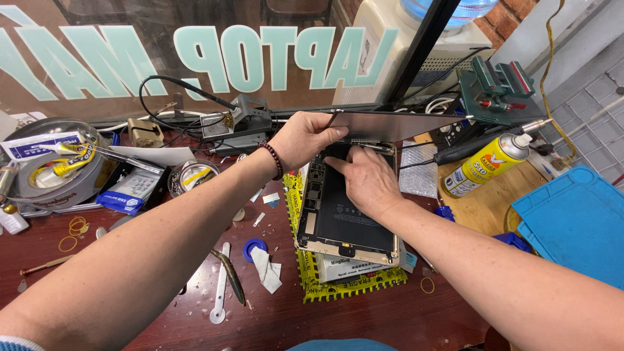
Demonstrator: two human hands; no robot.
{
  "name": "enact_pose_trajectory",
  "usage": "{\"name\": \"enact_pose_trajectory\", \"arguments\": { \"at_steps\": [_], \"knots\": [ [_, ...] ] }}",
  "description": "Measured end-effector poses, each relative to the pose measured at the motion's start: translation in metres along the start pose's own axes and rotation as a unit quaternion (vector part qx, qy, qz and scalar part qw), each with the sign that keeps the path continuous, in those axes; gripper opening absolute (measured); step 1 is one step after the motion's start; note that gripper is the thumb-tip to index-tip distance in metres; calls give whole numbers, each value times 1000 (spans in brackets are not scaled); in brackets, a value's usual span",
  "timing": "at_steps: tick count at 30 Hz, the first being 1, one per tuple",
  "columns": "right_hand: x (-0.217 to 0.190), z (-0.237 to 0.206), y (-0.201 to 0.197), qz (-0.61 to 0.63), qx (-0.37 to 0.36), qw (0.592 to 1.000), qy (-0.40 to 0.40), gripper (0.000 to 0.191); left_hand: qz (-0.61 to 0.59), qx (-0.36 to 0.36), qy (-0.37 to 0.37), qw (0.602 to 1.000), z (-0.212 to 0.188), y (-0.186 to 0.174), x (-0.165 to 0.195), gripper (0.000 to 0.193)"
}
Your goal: The person aligns a replacement screen assembly over an opened tablet body and presses it into place along the edges. They then lift the tablet, hold it up, and press around the frame while checking the fitted screen.
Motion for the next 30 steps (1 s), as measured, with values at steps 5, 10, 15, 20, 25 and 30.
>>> {"name": "enact_pose_trajectory", "arguments": {
  "at_steps": [5,10,15,20,25,30],
  "knots": [
    [1,0,1,-9,-21,1000,-1,50,-22,-7,-1,1000,-1,1,0,23],
    [0,1,0,-37,-34,998,-29,43,-20,-9,-9,1000,-1,1,0,22],
    [-3,6,-2,-86,-9,992,-96,35,-42,-17,-18,999,-2,2,-1,23],
    [-7,10,-4,-123,-3,982,-140,29,-45,-18,-19,999,-2,2,-1,23],
    [-12,10,-6,-149,-10,975,-163,38,-48,-19,-22,998,-1,1,2,23],
    [-11,11,-5,-137,-51,974,-171,41,2,-2,-23,1000,-1,-2,4,23]
  ]
}}
Point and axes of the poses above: each hand's wrist, its own z-axis towards the middle knuckle, its own y-axis out of the palm, x = y × z, the point moved 3 cm from there along z, towards the middle knuckle, and after that the axes turned 15 degrees about x, right-handed, at the moved point
